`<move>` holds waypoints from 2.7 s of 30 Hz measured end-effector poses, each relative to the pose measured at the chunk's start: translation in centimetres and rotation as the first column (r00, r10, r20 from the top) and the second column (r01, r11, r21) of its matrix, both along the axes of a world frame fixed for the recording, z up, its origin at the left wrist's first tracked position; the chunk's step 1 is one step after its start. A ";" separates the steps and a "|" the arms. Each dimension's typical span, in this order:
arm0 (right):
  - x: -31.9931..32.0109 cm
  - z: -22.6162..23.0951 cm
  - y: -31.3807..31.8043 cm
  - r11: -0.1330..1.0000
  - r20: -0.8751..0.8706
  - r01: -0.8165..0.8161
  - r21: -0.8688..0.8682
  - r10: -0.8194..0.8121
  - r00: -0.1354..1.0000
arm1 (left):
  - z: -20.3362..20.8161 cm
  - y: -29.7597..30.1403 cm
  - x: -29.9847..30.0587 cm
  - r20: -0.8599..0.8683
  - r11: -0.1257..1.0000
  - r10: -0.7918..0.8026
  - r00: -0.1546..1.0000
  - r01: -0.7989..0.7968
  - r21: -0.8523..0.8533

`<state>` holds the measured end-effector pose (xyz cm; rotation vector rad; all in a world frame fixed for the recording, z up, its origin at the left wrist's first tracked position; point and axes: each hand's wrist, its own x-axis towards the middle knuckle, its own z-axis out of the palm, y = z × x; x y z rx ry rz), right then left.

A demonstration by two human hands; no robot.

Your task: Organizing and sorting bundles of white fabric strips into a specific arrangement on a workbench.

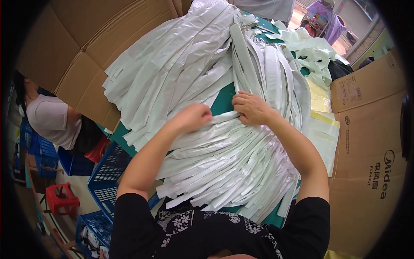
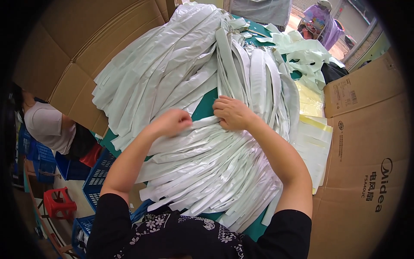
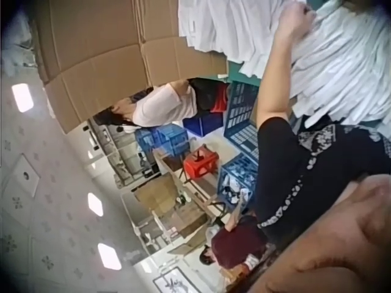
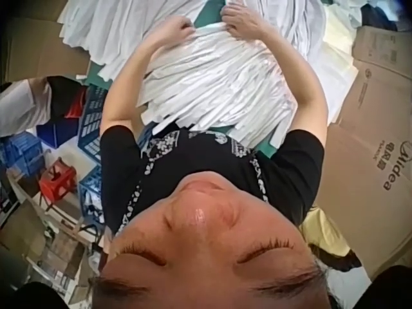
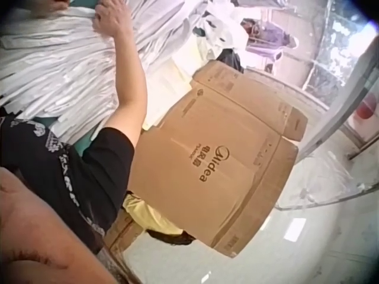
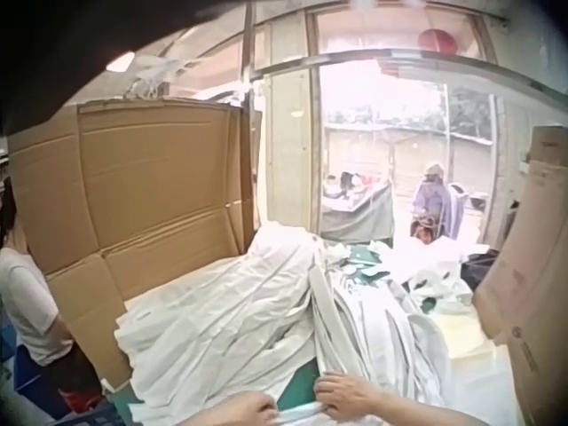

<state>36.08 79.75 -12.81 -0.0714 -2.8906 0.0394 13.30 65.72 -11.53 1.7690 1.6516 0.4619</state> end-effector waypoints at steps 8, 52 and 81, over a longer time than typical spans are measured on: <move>2.2 0.2 -0.9 0.994 -0.043 0.049 -0.096 -0.054 0.998 | -3.5 5.3 -1.2 -0.524 0.684 0.476 0.706 0.077 0.725; -1.8 0.8 0.0 0.987 0.046 0.050 -0.150 -0.043 0.998 | -4.9 1.5 -1.1 -0.390 0.846 0.343 0.855 -0.102 0.523; -0.8 0.7 -2.0 0.966 0.256 0.184 -0.181 -0.134 0.957 | -3.6 4.5 -3.3 -0.554 0.927 0.372 0.745 -0.323 0.189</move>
